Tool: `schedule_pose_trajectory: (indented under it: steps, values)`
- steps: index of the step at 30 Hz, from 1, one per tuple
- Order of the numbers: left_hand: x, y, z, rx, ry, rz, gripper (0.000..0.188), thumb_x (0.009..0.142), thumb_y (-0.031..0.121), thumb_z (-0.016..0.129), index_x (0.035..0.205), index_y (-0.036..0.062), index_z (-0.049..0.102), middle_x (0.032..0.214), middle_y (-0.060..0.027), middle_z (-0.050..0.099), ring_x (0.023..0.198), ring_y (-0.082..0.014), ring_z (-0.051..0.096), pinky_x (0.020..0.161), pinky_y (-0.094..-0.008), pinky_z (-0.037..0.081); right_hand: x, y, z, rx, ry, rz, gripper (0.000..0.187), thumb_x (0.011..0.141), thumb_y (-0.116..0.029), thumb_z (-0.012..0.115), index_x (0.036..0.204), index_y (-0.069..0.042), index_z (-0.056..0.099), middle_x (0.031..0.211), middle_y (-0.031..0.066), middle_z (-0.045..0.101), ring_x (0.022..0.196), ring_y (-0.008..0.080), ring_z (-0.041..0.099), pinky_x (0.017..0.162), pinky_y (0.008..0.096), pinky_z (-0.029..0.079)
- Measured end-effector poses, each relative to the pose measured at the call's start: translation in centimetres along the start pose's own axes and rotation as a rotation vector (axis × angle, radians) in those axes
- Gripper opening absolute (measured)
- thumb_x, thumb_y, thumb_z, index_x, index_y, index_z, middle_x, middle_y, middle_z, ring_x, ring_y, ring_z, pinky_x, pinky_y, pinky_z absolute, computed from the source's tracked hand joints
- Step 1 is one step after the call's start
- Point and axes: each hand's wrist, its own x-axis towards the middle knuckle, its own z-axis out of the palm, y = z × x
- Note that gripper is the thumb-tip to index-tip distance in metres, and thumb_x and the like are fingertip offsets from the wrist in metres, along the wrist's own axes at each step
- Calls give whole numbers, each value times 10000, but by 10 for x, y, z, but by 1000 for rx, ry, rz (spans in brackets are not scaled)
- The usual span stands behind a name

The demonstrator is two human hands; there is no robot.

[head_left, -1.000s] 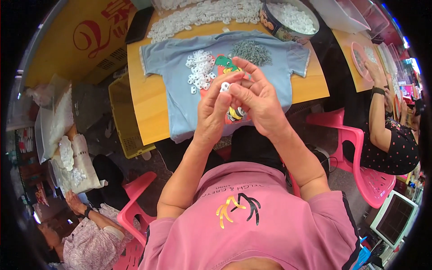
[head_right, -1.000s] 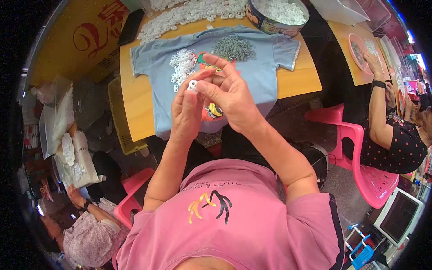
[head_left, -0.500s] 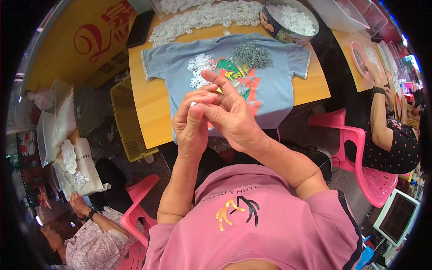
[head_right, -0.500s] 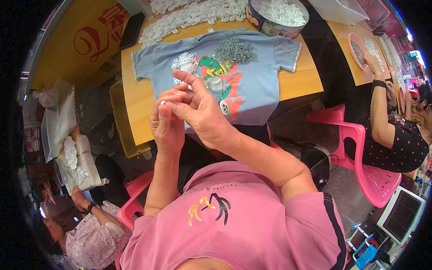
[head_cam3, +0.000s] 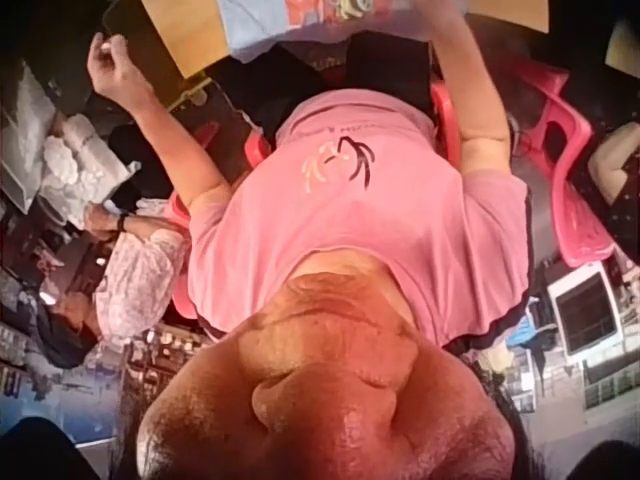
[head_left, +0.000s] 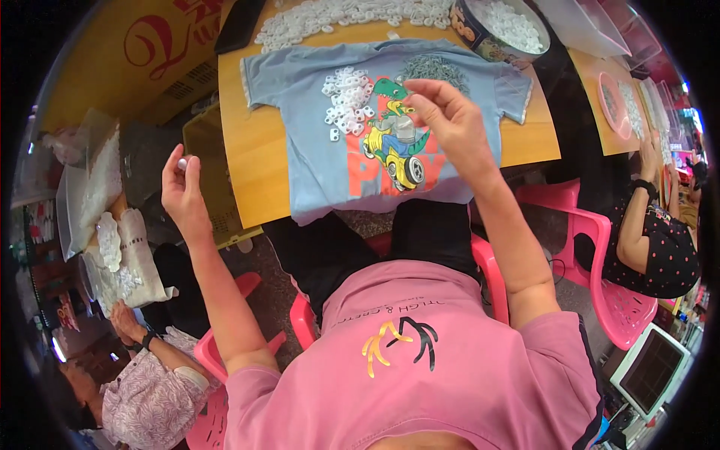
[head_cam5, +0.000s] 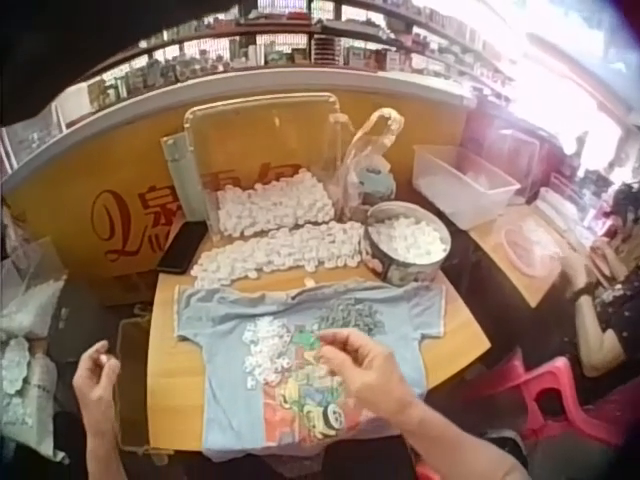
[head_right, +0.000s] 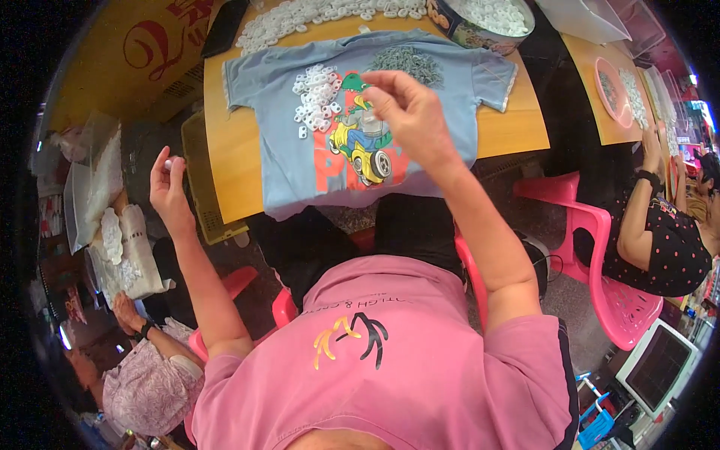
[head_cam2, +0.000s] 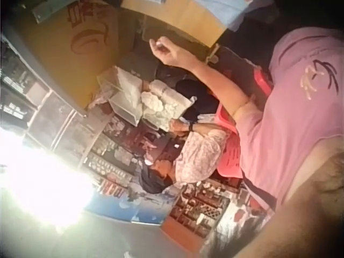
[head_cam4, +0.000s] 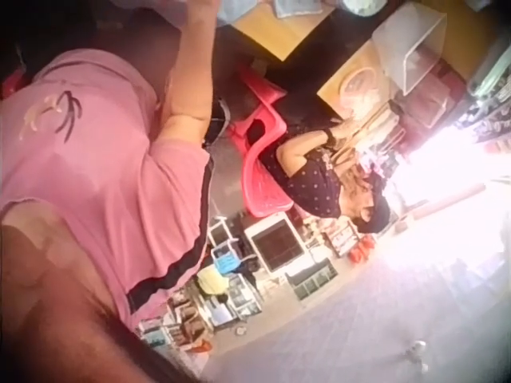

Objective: Applying small decorative beads or plastic pieces to a t-shirt with a printed design.

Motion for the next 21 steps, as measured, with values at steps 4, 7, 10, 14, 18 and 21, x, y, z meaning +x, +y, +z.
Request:
schedule_pose_trajectory:
  steps: [4, 7, 10, 14, 18, 21]
  values:
    - [9, -26, -23, 462, 54, 46, 532, 905, 169, 682, 1353, -24, 469, 1345, -135, 491, 1240, -229, 487, 1035, -349, 397, 5, 15, -11, -306, 26, -85, 205, 935, -134, 636, 1081, 8, 661, 925, 21, 674, 748, 62, 573, 673, 221, 480]
    - [-10, -6, 14, 300, 37, 146, 426, 942, 113, 612, 1328, -19, 490, 1335, -125, 507, 1213, -214, 510, 1001, -328, 431, 3, 16, -8, -543, -27, -250, 143, 898, -109, 666, 992, -3, 685, 839, 27, 657, 704, 86, 577, 637, 239, 471]
    - [-31, 20, 55, -6, -69, 112, 286, 959, 48, 560, 1237, -16, 550, 1174, -81, 605, 1025, -159, 603, 899, -271, 477, 9, 19, 10, -719, -35, -413, 117, 853, -90, 693, 945, -19, 698, 790, 59, 627, 662, 127, 574, 618, 260, 461]
    - [-63, 50, 110, -164, -269, 131, 263, 950, 20, 553, 1211, -3, 568, 1092, -64, 631, 921, -130, 621, 834, -265, 492, 23, 25, 29, -947, 16, -534, 164, 818, -187, 712, 904, -49, 697, 843, 98, 631, 772, 266, 626, 675, 357, 497]
    - [-82, 45, 147, -185, -380, 188, 249, 918, -17, 571, 1163, 10, 606, 1024, -71, 644, 837, -129, 634, 756, -262, 510, 26, 25, 35, -1018, 1, -502, 182, 815, -220, 707, 902, -61, 684, 867, 98, 628, 839, 304, 627, 702, 393, 499]
    - [-91, 50, 161, -192, -429, 192, 244, 906, -37, 574, 1139, 15, 623, 989, -76, 645, 785, -125, 633, 704, -252, 512, 25, 24, 35, -1025, 0, -497, 165, 826, -200, 692, 908, -60, 667, 872, 99, 620, 840, 300, 624, 700, 391, 498]
